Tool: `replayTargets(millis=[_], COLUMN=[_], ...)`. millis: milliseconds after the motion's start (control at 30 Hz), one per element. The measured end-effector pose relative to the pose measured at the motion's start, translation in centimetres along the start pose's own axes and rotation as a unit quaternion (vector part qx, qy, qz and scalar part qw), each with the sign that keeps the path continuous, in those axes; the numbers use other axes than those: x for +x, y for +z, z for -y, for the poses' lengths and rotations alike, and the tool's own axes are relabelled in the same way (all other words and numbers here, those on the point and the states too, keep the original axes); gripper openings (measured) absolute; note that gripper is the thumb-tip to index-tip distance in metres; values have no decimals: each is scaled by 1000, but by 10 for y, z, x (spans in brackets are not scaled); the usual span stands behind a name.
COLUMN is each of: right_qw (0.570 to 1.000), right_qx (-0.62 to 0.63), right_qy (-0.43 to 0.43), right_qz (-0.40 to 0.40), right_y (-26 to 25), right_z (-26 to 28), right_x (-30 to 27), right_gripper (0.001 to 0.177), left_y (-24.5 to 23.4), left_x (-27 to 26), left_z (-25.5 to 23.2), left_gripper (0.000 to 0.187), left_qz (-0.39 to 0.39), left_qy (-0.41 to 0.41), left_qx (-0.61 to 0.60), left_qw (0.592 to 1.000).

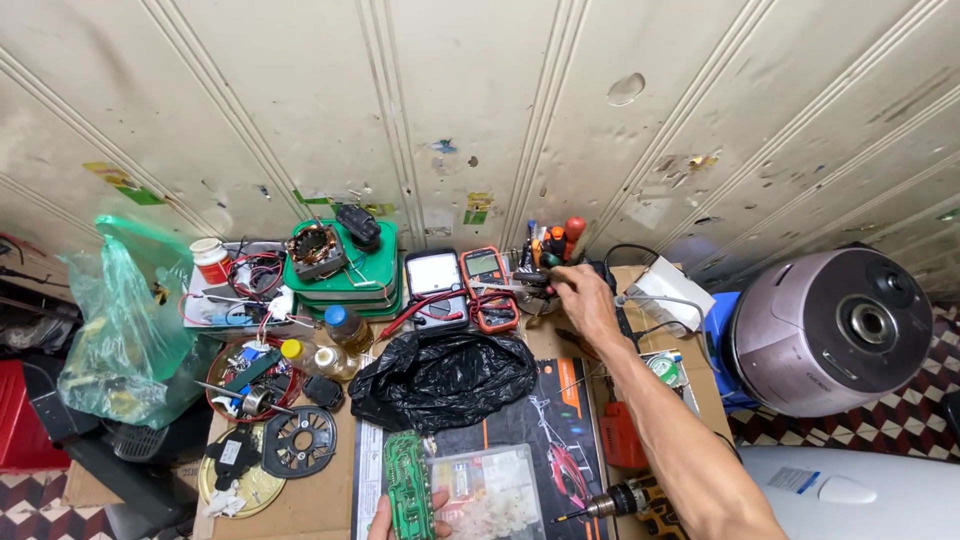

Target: The recorder empties a bag of electronic parts and circuit boards, then cleans and inspects individual boards using a brush and other tools.

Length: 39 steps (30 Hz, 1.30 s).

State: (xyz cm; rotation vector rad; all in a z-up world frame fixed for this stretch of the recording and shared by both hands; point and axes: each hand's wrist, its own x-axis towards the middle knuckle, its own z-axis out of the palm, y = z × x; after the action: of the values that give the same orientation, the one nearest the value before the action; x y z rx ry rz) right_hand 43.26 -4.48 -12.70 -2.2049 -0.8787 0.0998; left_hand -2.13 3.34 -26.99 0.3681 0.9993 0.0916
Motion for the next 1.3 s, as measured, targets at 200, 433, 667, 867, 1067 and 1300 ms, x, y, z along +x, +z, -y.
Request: replayTargets(millis=[200,433,667,867,1067,1300], right_qw=[994,960,823,752,727,625], right_qx=[83,143,463,391,485,574], right_qy=[28,-10,322,493,480,526], right_qz=[-68,-240,73,197,75,-58], right_y=[-31,-78,-18,30,29,-1], right_z=[46,85,108,117,159,255], right_x=[-17,-58,-213,-350,-395,-366], right_gripper=[28,30,24,38,44,31], left_y=[3,73,105,79,5,-35], left_x=[-5,-75,-156,-146,-82,-19], left_z=[-1,-28,-65,-73,-46,-18], left_gripper=[77,73,61,59,58,38], left_qz=[74,86,73,97,72,101], left_qy=[-10,32,101,40,-14,-75], left_qx=[5,-34,-29,50,180,336], left_qw=[997,995,992,993,981,933])
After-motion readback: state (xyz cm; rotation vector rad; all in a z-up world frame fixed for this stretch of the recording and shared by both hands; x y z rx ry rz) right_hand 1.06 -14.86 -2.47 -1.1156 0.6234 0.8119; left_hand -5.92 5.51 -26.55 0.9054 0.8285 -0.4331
